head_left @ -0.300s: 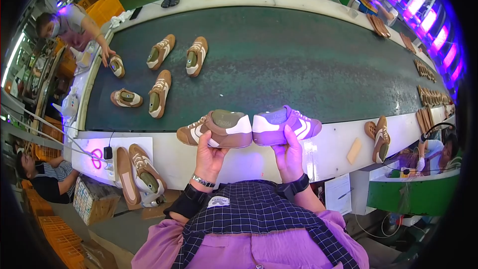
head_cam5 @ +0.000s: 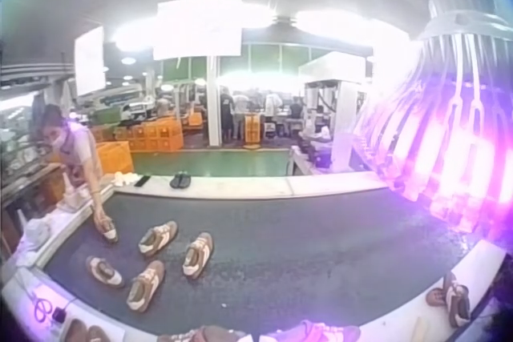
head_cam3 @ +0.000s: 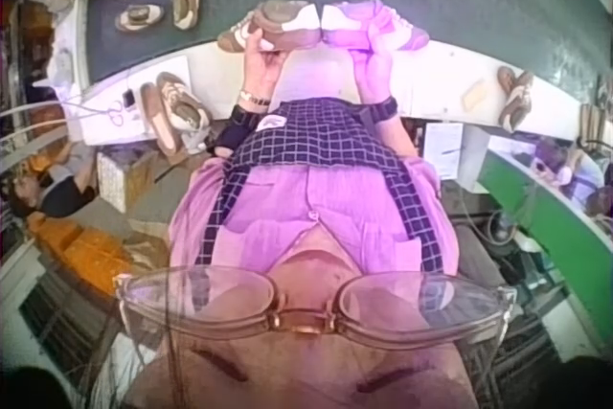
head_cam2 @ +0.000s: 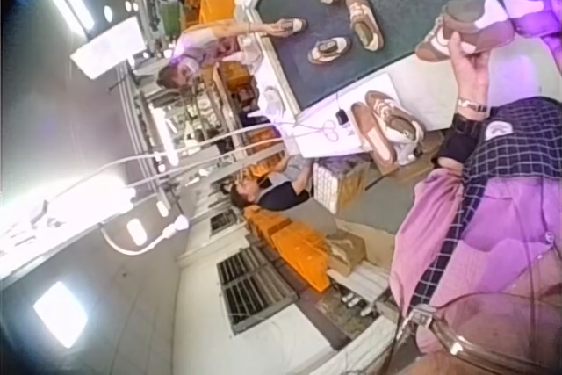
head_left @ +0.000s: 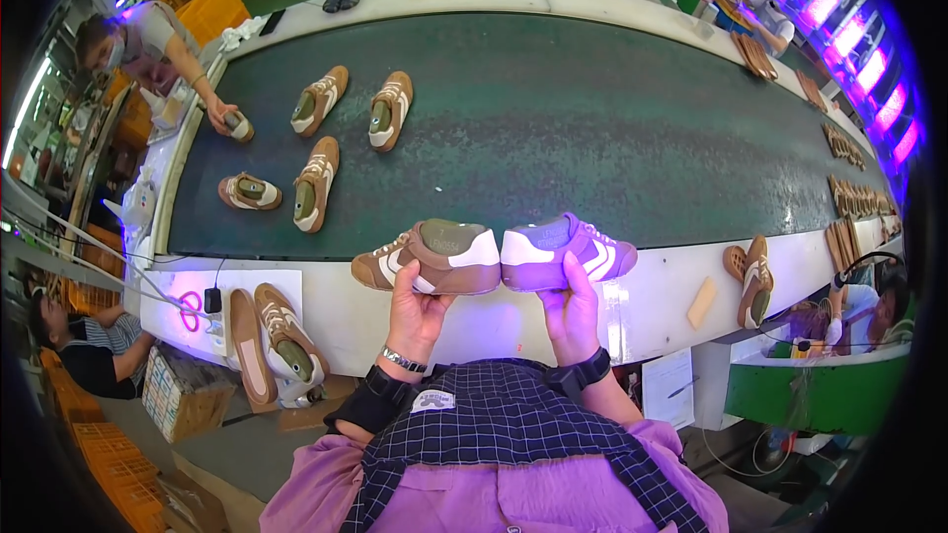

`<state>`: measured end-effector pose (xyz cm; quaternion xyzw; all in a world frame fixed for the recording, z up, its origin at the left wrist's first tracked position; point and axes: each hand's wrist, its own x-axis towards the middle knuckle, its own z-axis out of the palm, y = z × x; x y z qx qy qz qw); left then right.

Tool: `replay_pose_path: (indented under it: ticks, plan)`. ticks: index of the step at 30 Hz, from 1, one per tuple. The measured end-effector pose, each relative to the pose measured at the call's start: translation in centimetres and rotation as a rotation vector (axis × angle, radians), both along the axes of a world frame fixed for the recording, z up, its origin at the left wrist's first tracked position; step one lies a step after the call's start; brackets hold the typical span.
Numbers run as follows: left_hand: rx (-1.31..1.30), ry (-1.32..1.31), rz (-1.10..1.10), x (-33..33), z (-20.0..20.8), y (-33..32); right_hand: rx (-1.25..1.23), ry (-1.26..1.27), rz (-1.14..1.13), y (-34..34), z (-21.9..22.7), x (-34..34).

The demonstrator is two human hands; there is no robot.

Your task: Inspecting and comparing pairs of shoes on a manufacturing line.

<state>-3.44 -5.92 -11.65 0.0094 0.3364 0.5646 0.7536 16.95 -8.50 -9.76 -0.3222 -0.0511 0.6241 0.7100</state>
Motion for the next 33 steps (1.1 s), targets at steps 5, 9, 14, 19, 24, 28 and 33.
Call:
replay_pose_path:
  ticks: [5, 9, 14, 19, 24, 28, 33]
  plan:
    - [-0.02, 0.011, 0.025, 0.2, -0.1, 0.2, -0.019, -0.036, -0.021, 0.2, -0.1, -0.2]
    - [-0.011, 0.019, 0.032, 0.0, -0.6, 0.1, -0.013, -0.051, -0.028, 0.2, -0.2, -0.3]
    - [0.048, 0.061, 0.027, -0.3, -0.8, -0.3, -0.02, -0.069, -0.034, -0.1, -0.3, -0.3]
    - [0.094, 0.11, 0.013, -0.6, -0.3, -0.4, -0.01, -0.082, -0.017, -0.3, 0.0, 0.0]
    - [0.139, 0.21, 0.002, -0.9, 0.1, -0.3, 0.029, -0.202, -0.035, 0.0, 0.9, 0.2]
    - [0.153, 0.238, -0.004, -1.0, 0.2, -0.2, 0.04, -0.217, -0.036, 0.1, 0.7, 0.5]
    - [0.129, 0.211, -0.005, -1.1, -0.1, -0.4, 0.048, -0.261, -0.044, 0.1, 0.7, 0.6]
